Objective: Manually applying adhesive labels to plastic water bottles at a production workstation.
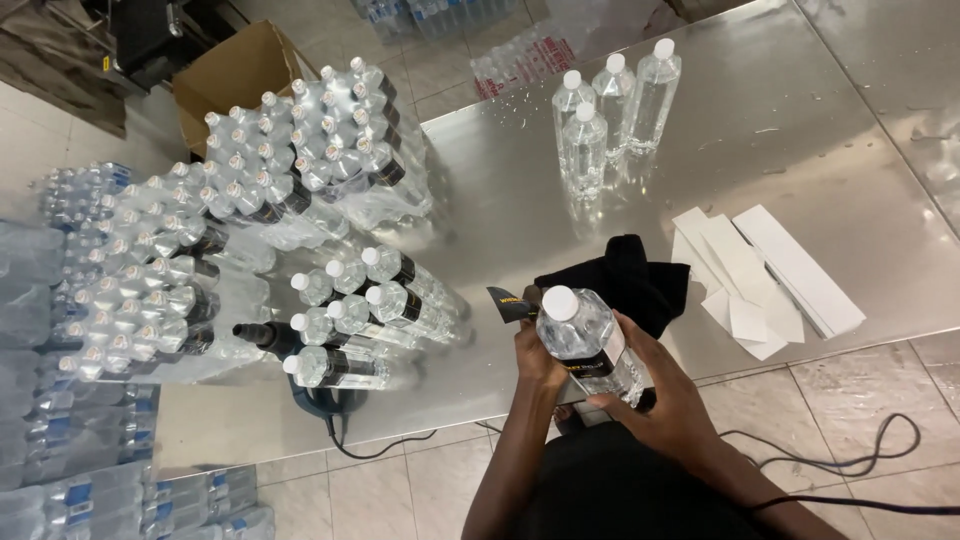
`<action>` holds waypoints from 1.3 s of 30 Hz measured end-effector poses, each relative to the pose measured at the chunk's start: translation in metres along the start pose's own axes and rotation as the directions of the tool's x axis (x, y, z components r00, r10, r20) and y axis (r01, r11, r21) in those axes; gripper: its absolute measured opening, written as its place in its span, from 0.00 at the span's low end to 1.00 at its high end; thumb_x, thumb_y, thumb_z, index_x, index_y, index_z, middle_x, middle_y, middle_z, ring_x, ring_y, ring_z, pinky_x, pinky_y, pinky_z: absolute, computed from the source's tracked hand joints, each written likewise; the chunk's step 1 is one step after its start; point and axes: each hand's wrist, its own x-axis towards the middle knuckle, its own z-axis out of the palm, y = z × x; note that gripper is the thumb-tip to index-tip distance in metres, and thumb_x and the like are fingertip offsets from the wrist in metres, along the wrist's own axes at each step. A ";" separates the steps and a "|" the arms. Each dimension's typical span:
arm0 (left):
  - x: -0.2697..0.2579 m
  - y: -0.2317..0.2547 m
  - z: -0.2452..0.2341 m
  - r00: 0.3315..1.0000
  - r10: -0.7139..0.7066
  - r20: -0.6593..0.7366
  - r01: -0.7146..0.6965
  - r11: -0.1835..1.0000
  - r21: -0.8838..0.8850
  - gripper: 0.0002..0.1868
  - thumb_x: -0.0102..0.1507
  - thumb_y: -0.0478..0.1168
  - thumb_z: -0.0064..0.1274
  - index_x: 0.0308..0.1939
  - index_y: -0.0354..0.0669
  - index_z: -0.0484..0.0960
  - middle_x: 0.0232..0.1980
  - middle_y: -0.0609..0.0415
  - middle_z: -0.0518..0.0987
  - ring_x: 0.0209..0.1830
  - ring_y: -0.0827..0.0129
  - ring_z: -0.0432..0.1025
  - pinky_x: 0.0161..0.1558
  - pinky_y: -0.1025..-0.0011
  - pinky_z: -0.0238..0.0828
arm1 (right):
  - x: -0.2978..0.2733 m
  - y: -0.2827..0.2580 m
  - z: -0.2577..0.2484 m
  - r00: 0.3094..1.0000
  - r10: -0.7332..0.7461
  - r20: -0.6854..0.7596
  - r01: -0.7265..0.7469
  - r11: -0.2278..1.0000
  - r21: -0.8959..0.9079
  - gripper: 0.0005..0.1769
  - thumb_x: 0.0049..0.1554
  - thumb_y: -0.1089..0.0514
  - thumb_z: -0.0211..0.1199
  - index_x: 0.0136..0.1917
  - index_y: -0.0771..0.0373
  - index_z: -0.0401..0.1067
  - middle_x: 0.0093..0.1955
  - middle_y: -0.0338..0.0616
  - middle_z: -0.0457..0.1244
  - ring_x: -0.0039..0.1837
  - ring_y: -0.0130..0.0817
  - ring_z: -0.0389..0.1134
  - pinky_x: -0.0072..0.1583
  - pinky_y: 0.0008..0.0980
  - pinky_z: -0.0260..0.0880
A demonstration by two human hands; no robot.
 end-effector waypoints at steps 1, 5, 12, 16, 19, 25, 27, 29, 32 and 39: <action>0.001 -0.002 -0.003 0.998 -0.007 0.054 0.006 1.000 0.022 0.18 0.58 0.35 0.65 0.52 0.50 0.82 0.54 0.60 0.83 0.54 0.65 0.77 0.59 0.63 0.73 | -0.001 0.004 -0.002 0.989 0.142 0.039 -0.136 0.983 -0.120 0.63 0.48 0.34 0.76 0.88 0.48 0.51 0.90 0.39 0.52 0.88 0.41 0.54 0.77 0.48 0.62; 0.005 0.017 0.078 0.865 -0.088 0.494 0.147 0.986 -0.082 0.09 0.67 0.31 0.63 0.46 0.44 0.78 0.52 0.56 0.82 0.62 0.49 0.80 0.66 0.48 0.75 | 0.017 0.015 0.004 0.927 0.344 0.153 -0.345 0.938 -0.020 0.71 0.39 0.34 0.82 0.87 0.47 0.51 0.78 0.31 0.66 0.78 0.35 0.67 0.68 0.39 0.73; -0.003 0.045 0.193 0.995 -0.075 0.065 0.011 0.727 0.687 0.48 0.61 0.47 0.69 0.81 0.47 0.61 0.76 0.38 0.76 0.77 0.50 0.72 0.77 0.51 0.70 | 0.035 -0.015 -0.010 0.866 0.489 0.105 -0.494 0.802 0.336 0.45 0.39 0.52 0.86 0.70 0.54 0.77 0.68 0.37 0.75 0.71 0.31 0.75 0.76 0.36 0.72; -0.070 0.036 0.172 0.942 0.231 0.244 -0.336 0.657 0.675 0.32 0.70 0.41 0.65 0.75 0.40 0.70 0.74 0.36 0.77 0.76 0.44 0.73 0.74 0.48 0.74 | 0.043 0.015 -0.011 0.994 0.066 -0.083 -0.007 0.818 0.575 0.49 0.43 0.61 0.85 0.74 0.57 0.66 0.71 0.44 0.70 0.72 0.38 0.73 0.83 0.45 0.61; -0.096 0.033 0.206 0.819 0.048 0.572 -0.569 0.201 0.797 0.48 0.70 0.45 0.67 0.86 0.46 0.53 0.88 0.40 0.59 0.90 0.45 0.55 0.87 0.45 0.57 | 0.043 0.010 -0.019 0.999 -0.012 -0.050 0.035 0.870 0.491 0.47 0.47 0.54 0.81 0.77 0.57 0.65 0.73 0.44 0.69 0.75 0.40 0.72 0.80 0.46 0.65; -0.087 0.060 0.194 0.703 -0.080 0.706 -0.635 0.376 0.675 0.44 0.66 0.40 0.70 0.82 0.47 0.61 0.82 0.48 0.67 0.86 0.53 0.62 0.89 0.49 0.57 | 0.063 0.037 -0.027 0.826 -0.534 0.180 0.461 0.824 0.329 0.36 0.65 0.45 0.68 0.80 0.57 0.61 0.83 0.53 0.58 0.87 0.55 0.57 0.84 0.57 0.61; -0.089 0.069 0.195 0.699 -0.106 0.707 -0.632 0.370 0.681 0.41 0.67 0.42 0.71 0.78 0.48 0.64 0.79 0.48 0.71 0.84 0.56 0.65 0.87 0.52 0.61 | 0.068 0.013 -0.046 0.809 -0.492 0.322 0.455 0.870 0.188 0.35 0.64 0.48 0.68 0.80 0.55 0.62 0.84 0.49 0.58 0.87 0.52 0.56 0.82 0.55 0.61; -0.098 0.083 0.188 0.697 -0.140 0.703 -0.624 0.364 0.691 0.37 0.67 0.44 0.71 0.75 0.49 0.67 0.75 0.48 0.75 0.81 0.59 0.68 0.85 0.54 0.66 | 0.067 -0.003 -0.049 0.783 -0.428 0.452 0.456 0.888 0.051 0.34 0.64 0.51 0.68 0.80 0.54 0.63 0.85 0.45 0.58 0.88 0.50 0.54 0.80 0.53 0.61; -0.102 0.097 0.173 0.707 -0.243 0.664 -0.551 0.398 0.733 0.44 0.61 0.45 0.77 0.75 0.56 0.66 0.77 0.55 0.74 0.84 0.62 0.66 0.85 0.58 0.65 | 0.082 -0.012 -0.046 0.632 -0.527 0.568 0.653 0.757 -0.024 0.49 0.55 0.46 0.81 0.80 0.62 0.61 0.80 0.52 0.62 0.83 0.54 0.60 0.78 0.54 0.63; -0.126 0.122 0.139 0.713 -0.321 0.623 -0.540 0.315 0.781 0.36 0.66 0.46 0.71 0.75 0.53 0.70 0.76 0.57 0.75 0.80 0.61 0.71 0.85 0.57 0.70 | 0.106 -0.027 0.008 0.252 -0.453 0.855 0.559 0.789 0.253 0.42 0.53 0.52 0.81 0.76 0.62 0.68 0.77 0.48 0.66 0.80 0.50 0.62 0.79 0.53 0.56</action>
